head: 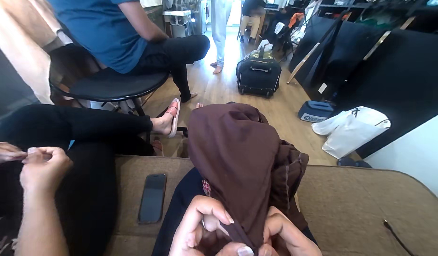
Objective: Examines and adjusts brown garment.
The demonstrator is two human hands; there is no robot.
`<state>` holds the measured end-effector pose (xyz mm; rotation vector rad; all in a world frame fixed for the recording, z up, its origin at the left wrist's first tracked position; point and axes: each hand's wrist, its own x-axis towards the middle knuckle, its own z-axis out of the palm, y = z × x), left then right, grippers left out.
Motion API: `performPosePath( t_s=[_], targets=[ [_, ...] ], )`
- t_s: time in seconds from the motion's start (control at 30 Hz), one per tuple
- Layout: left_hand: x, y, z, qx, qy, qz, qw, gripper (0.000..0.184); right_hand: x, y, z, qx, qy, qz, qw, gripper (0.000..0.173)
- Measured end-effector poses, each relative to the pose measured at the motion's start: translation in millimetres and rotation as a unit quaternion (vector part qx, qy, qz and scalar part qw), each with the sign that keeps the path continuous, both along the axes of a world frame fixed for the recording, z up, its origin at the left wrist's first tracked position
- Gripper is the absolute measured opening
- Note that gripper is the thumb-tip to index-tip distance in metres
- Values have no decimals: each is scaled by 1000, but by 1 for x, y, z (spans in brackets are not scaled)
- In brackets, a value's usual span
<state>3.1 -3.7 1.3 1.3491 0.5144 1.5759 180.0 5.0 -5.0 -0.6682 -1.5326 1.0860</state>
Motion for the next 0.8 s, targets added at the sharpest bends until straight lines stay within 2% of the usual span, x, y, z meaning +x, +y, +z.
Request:
performPosePath(
  t_s=[0.3, 0.5, 0.67, 0.8],
  targets=[
    [4, -1, 0, -27, -30, 36, 999, 48, -2, -4, 3, 64, -53, -47, 995, 16],
    [6, -2, 0, -30, -46, 51, 997, 49, -5, -4, 2, 64, -51, -52, 995, 16],
    [6, -2, -2, 2, -6, 88, 996, 45, -4, -4, 3, 66, -55, -59, 995, 14],
    [4, -2, -1, 10, 3, 71, 997, 44, -2, -1, 1, 85, -54, -67, 993, 14]
  ],
)
